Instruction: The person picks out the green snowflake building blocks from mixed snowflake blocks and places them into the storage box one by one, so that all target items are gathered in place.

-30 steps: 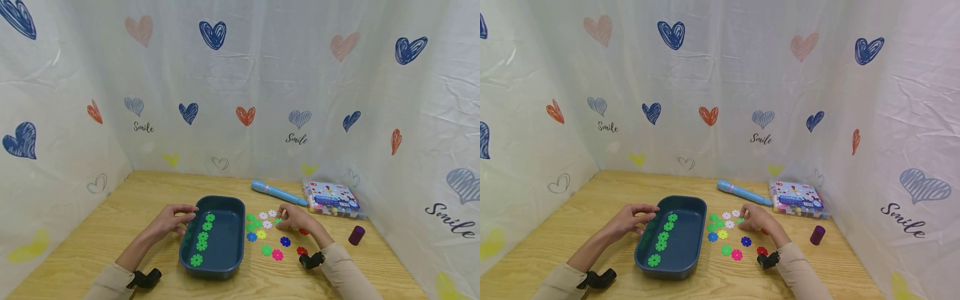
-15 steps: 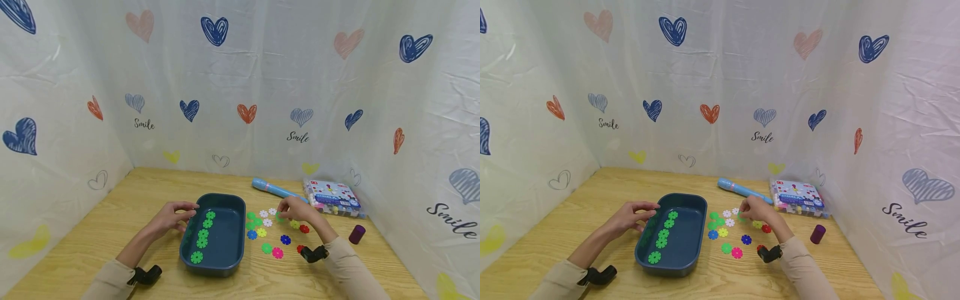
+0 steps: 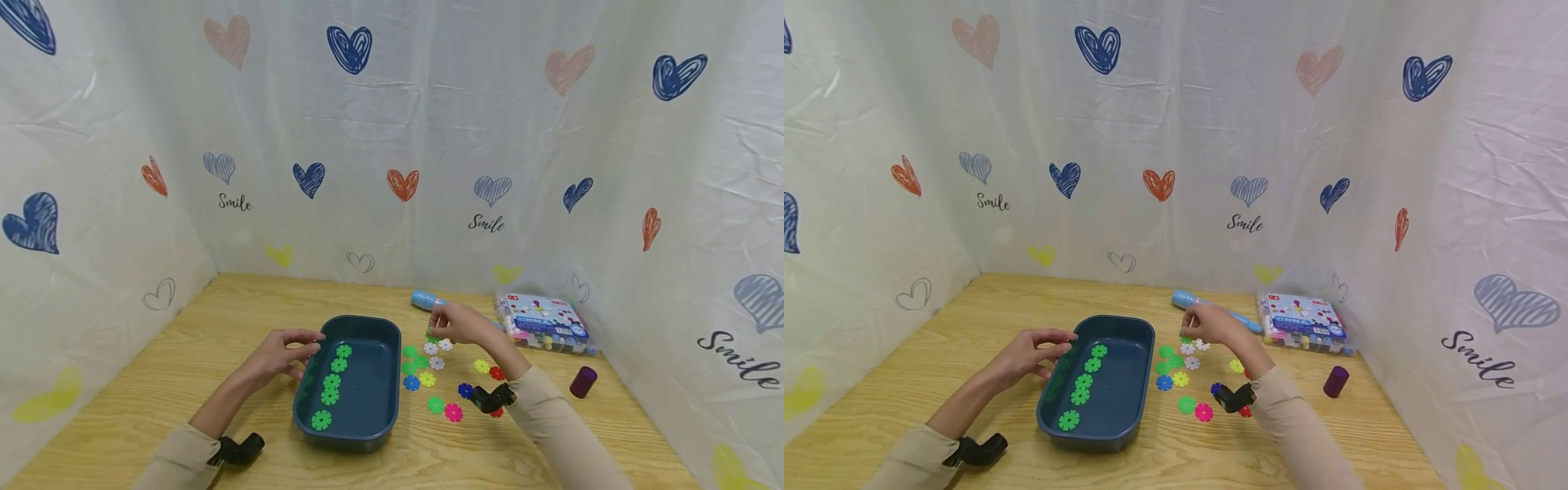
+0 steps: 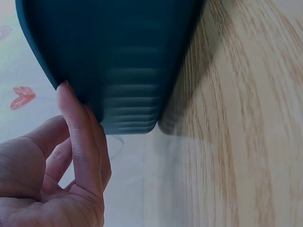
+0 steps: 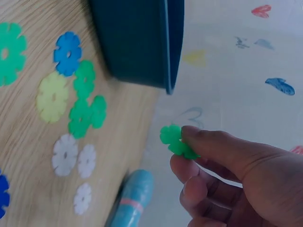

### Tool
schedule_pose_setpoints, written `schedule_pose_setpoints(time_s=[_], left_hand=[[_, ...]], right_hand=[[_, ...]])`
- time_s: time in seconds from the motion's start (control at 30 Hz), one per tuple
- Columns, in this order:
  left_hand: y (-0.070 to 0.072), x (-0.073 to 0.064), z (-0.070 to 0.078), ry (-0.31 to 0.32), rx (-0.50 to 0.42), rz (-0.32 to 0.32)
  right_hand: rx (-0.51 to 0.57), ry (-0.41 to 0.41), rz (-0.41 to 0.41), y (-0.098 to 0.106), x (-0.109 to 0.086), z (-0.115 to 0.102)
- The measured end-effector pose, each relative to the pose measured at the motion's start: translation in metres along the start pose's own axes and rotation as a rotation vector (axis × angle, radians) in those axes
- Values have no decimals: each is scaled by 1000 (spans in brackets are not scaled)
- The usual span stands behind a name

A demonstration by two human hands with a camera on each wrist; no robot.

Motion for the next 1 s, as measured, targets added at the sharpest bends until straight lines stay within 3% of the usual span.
schedule_pose_setpoints(time_s=[0.5,1.0], left_hand=[[1,1,-1,-7,6,3],[0,1,-1,-7,9,4]], right_hand=[[-51,37,-67,-11,41,-35],[-3,-10,-119,-41,84,-39]])
Point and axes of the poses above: each hand's wrist, its own x-axis towards the middle knuckle, its own y-axis out of the back of the hand, z = x × y, the point moved 8 cm from there along x, towards the middle knuckle, and after that the axes turned 13 degrees about y, right-handed, at the moved point
